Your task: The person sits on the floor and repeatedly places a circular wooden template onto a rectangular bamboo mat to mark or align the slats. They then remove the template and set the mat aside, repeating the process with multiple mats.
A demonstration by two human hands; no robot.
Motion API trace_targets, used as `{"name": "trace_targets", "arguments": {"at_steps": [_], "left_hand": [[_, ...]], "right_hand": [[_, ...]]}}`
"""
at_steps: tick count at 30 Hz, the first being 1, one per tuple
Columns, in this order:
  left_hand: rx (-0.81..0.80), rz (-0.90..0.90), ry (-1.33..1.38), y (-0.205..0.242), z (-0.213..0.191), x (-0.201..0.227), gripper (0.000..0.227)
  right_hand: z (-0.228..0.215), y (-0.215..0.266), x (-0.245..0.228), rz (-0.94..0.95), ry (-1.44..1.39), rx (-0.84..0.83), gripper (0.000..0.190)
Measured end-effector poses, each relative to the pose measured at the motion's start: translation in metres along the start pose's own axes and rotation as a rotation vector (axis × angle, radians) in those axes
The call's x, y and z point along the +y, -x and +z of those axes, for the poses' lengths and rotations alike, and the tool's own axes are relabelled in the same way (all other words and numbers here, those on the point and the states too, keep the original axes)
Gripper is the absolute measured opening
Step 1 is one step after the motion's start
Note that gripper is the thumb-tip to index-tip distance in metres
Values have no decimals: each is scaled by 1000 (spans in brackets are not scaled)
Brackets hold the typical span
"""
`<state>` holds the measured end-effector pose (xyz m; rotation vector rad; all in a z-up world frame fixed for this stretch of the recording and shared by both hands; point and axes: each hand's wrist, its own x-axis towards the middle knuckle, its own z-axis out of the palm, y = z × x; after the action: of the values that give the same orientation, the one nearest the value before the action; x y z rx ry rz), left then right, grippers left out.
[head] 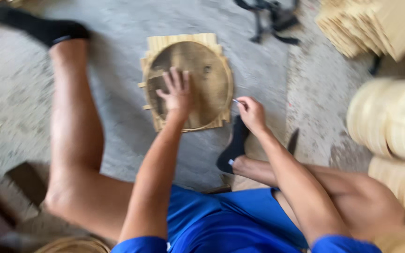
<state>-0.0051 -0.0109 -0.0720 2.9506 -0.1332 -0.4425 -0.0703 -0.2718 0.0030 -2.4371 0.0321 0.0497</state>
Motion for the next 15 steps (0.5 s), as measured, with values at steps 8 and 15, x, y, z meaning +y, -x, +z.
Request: {"name": "trace_targets", "arguments": {"at_steps": [8,15], "left_hand": [[-251,-81,170,-1,-34,14,74],[-332,-60,167,5,-66,6,81]], "right_hand": [[99,36,-118,-54,-193,-483,34],[199,19,-170,-685,97,-269,32]]}}
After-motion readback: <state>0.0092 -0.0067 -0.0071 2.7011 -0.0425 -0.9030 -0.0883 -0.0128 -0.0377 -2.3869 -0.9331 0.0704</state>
